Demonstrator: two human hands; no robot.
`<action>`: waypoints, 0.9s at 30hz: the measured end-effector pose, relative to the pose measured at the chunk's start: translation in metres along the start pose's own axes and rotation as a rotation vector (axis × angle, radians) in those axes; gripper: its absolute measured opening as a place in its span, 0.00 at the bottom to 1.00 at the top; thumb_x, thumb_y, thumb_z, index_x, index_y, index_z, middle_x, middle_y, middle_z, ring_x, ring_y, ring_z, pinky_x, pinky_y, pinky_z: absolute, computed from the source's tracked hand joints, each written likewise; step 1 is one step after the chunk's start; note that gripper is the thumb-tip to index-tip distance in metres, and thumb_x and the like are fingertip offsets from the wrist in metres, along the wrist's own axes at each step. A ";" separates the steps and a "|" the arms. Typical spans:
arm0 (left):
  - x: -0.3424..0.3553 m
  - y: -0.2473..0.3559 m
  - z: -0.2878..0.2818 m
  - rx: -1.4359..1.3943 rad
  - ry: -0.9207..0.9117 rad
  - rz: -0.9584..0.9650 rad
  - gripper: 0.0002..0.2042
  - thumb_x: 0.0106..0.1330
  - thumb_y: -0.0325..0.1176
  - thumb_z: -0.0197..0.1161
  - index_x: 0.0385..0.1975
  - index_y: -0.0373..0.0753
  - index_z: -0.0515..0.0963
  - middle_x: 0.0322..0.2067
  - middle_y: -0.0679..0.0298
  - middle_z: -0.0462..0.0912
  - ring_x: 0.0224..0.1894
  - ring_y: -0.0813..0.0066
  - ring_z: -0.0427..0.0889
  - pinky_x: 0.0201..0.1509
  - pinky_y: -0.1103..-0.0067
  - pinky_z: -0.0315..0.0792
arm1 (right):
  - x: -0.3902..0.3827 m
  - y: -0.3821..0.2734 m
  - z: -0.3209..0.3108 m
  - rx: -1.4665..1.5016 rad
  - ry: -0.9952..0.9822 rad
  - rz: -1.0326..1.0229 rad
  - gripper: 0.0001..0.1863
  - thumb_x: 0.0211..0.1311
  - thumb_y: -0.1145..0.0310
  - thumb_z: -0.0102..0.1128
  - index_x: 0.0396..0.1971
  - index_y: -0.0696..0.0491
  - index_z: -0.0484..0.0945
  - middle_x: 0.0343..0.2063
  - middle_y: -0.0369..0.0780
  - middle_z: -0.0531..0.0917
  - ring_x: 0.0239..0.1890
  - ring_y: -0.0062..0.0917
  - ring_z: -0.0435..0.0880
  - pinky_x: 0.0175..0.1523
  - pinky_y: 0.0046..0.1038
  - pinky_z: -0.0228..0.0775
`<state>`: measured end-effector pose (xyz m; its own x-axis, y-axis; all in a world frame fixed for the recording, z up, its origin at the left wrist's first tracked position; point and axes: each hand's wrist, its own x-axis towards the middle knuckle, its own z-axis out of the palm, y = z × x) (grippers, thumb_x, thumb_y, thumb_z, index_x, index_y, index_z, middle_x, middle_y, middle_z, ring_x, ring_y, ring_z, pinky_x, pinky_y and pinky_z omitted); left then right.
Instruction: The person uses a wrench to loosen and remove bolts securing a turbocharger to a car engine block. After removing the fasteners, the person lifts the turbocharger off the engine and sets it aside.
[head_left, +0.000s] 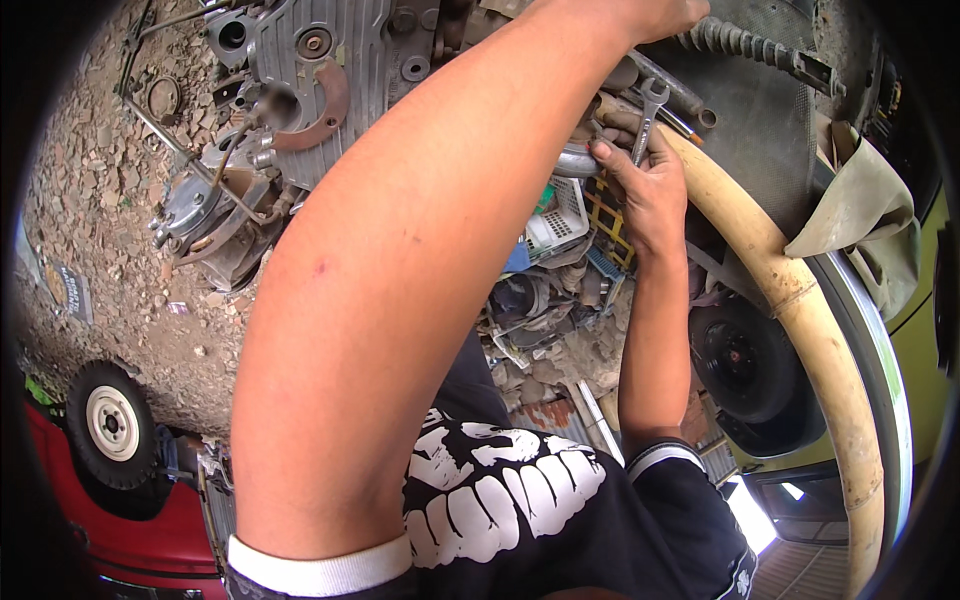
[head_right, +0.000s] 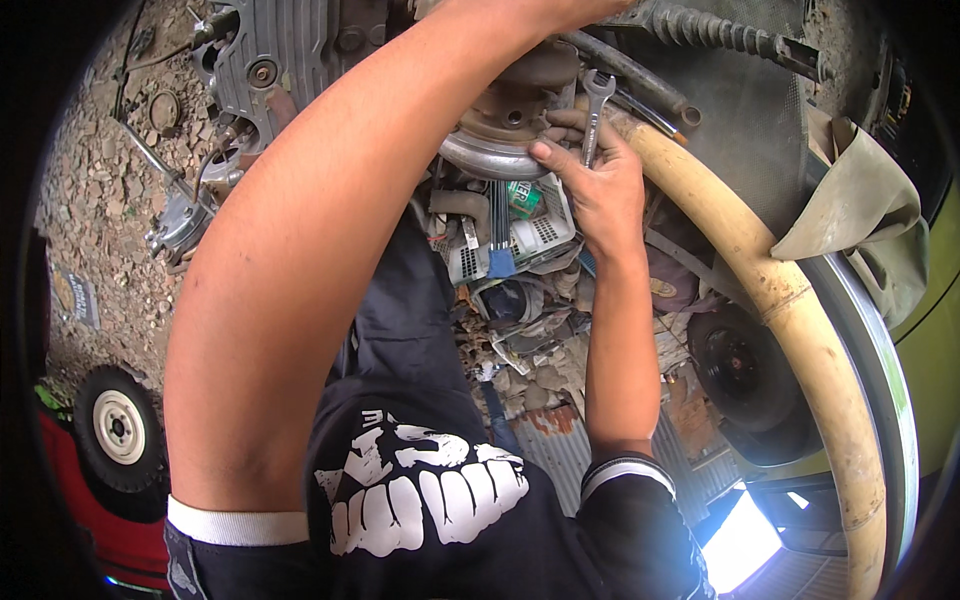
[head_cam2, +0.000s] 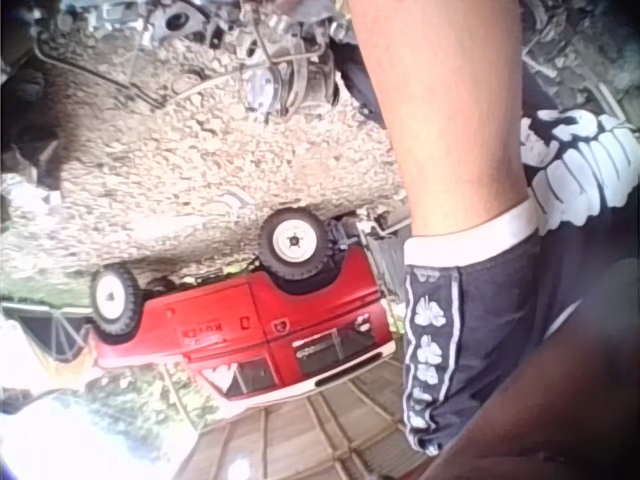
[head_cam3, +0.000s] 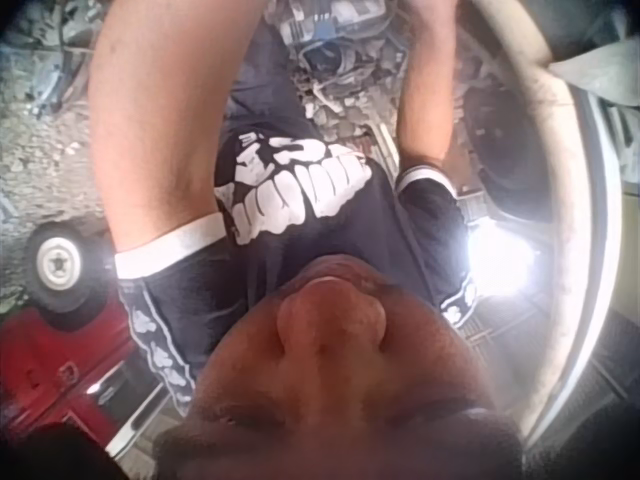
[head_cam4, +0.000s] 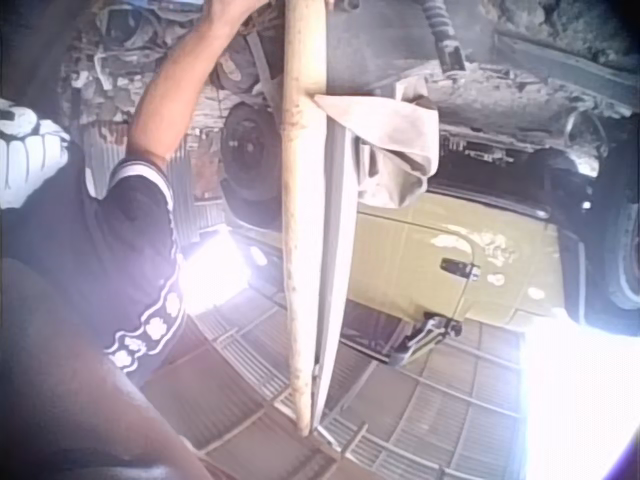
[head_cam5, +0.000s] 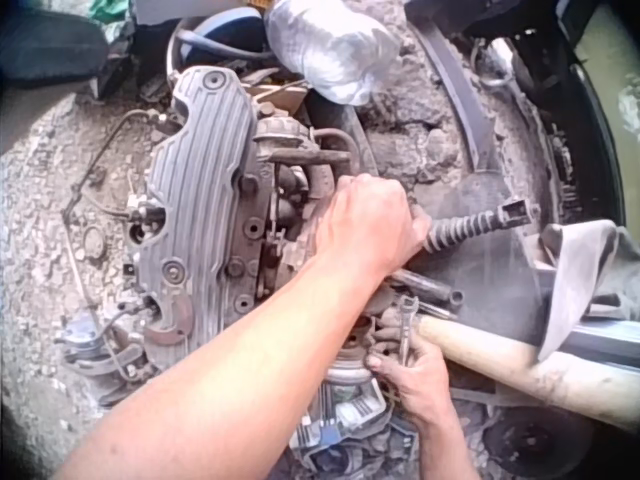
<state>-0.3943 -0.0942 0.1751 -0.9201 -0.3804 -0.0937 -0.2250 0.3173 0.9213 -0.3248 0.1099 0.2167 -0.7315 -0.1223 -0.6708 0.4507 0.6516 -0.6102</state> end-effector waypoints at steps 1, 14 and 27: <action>-0.001 0.000 0.000 0.004 0.008 0.009 0.17 0.60 0.42 0.67 0.35 0.31 0.88 0.42 0.42 0.87 0.49 0.46 0.86 0.55 0.61 0.80 | 0.000 0.002 0.000 0.064 0.004 -0.015 0.23 0.61 0.72 0.75 0.54 0.64 0.79 0.44 0.43 0.88 0.46 0.24 0.85 0.56 0.25 0.75; 0.001 -0.001 -0.002 -0.040 -0.051 0.026 0.19 0.60 0.45 0.68 0.37 0.33 0.88 0.42 0.43 0.87 0.48 0.48 0.87 0.55 0.62 0.81 | -0.005 0.016 0.003 0.291 -0.019 -0.061 0.26 0.65 0.72 0.71 0.61 0.61 0.75 0.49 0.47 0.87 0.34 0.15 0.79 0.39 0.17 0.71; -0.121 -0.043 -0.052 -0.114 0.091 0.166 0.10 0.69 0.35 0.64 0.41 0.37 0.87 0.42 0.54 0.88 0.41 0.58 0.88 0.46 0.71 0.79 | -0.042 0.020 0.022 0.188 0.269 -0.296 0.21 0.73 0.72 0.56 0.62 0.62 0.77 0.35 0.34 0.75 0.28 0.13 0.68 0.32 0.18 0.61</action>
<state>-0.2567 -0.1075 0.1662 -0.9078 -0.4092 0.0924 -0.0305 0.2841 0.9583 -0.2736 0.1114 0.2231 -0.9391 -0.0674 -0.3370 0.2686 0.4676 -0.8421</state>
